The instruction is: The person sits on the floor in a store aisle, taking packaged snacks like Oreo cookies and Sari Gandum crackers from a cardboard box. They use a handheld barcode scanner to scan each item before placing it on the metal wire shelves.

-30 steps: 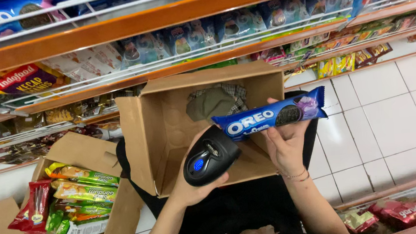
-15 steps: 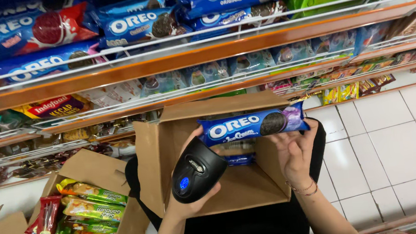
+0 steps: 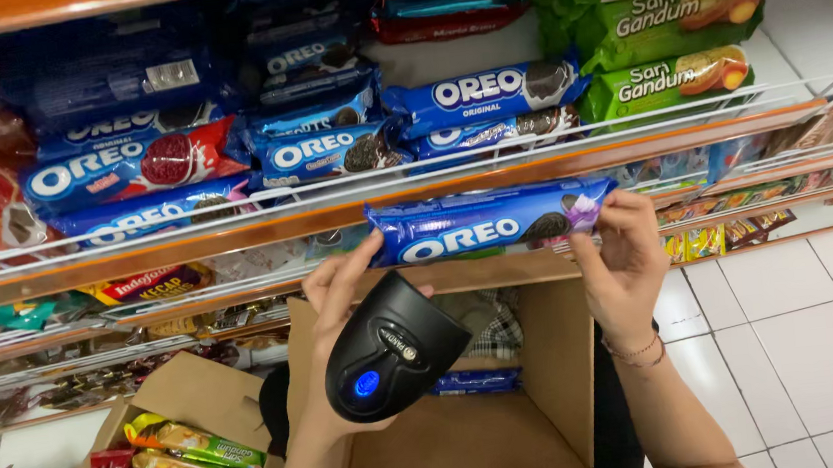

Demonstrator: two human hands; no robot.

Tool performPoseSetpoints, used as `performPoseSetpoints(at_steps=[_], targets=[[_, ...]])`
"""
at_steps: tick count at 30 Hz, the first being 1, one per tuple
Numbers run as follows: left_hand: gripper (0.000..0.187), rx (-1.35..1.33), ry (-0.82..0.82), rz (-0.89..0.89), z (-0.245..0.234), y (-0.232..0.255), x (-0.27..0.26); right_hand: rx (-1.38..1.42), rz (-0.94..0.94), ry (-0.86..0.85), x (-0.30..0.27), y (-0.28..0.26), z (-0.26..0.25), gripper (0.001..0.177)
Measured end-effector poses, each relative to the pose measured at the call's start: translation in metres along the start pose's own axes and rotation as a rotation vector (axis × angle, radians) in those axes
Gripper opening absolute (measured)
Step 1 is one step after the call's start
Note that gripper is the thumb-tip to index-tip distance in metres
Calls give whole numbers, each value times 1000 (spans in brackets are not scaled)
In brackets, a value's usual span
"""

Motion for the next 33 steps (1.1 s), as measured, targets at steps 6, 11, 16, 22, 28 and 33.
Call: performPoseSetpoints(at_steps=[6, 11, 16, 22, 28, 33], targets=[[31, -169, -41, 26, 21, -15, 46, -236, -131, 108, 53, -2, -6, 25], [31, -349, -86, -46, 43, -28, 65, -575, -215, 84, 74, 4, 0, 32], [26, -335, -120, -10, 55, -34, 70, -709, -238, 71, 80, 5, 2, 35], [25, -370, -145, -74, 65, -39, 69, -768, -227, 72, 84, 3, 4, 36], [37, -300, -168, -83, 69, -40, 73, -777, -228, 85, 88, 10, 5, 35], [35, -283, -159, -102, 70, -44, 75, -829, -243, 67, 92, 16, 9, 35]])
Point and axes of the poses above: each hand's wrist, its own x-axis towards the middle knuckle, its own z-axis out of the palm, y = z × x, the point moved 9 cm from there along x, towards the middle knuckle, and after that the axes turned 11 degrees about x, right-handed, at the moved point
